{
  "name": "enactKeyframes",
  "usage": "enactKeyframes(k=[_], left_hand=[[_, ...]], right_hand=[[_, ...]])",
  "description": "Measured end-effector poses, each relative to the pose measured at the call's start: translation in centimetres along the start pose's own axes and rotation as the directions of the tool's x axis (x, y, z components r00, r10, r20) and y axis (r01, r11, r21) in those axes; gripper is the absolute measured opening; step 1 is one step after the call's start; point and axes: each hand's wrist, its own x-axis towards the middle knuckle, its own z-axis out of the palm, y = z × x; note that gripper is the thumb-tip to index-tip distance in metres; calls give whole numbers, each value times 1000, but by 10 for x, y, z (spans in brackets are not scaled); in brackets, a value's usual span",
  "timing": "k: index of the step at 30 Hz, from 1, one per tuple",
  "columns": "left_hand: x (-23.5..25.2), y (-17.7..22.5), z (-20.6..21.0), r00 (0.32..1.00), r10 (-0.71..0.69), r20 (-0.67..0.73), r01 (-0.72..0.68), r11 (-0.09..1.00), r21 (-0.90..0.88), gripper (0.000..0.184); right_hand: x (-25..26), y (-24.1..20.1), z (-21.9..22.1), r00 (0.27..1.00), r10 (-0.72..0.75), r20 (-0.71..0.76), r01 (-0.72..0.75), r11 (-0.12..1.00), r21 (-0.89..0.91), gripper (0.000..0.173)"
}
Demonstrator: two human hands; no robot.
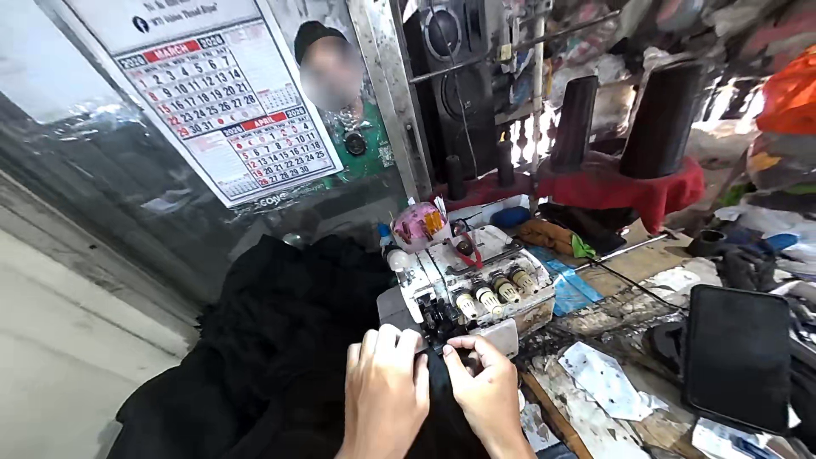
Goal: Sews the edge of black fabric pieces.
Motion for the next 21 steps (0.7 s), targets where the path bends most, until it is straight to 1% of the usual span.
enactKeyframes(k=[1,2,3,5,8,10,12,14,16,18,19,21], left_hand=[[-6,4,5,995,19,-96,-22,999,-33,22],[-11,7,12,988,18,-156,-33,995,-93,21],[-16,9,20,984,9,-176,-36,988,-151,21],[-23,8,31,983,-11,-184,-31,975,-220,22],[-26,3,25,991,11,-131,-43,969,-243,22],[-26,2,22,993,24,-119,-52,969,-243,21],[-25,2,25,989,33,-141,-66,969,-238,20],[-25,2,27,989,41,-145,-74,970,-232,22],[-27,4,25,990,49,-134,-79,971,-227,23],[-28,6,22,988,53,-147,-84,974,-212,25],[-29,6,23,987,54,-154,-86,974,-209,25],[-29,5,26,987,54,-150,-85,974,-208,25]], right_hand=[[0,-1,0,1000,15,2,-15,1000,5,12],[1,-2,1,1000,22,0,-22,1000,13,11],[1,-3,2,1000,24,1,-24,1000,19,10],[-1,-1,-1,999,21,37,-22,999,33,11],[-5,-1,-17,985,31,172,-43,997,61,25],[-9,-5,-31,967,55,249,-73,996,61,33],[-9,-7,-40,950,76,303,-111,989,99,34],[-10,-8,-46,938,61,342,-112,985,129,32],[-10,-8,-49,931,0,365,-55,989,140,26],[-7,-6,-52,924,-85,373,45,993,114,18],[-6,-4,-52,917,-130,377,104,991,89,17],[-6,2,-53,894,-209,395,222,975,15,21]])
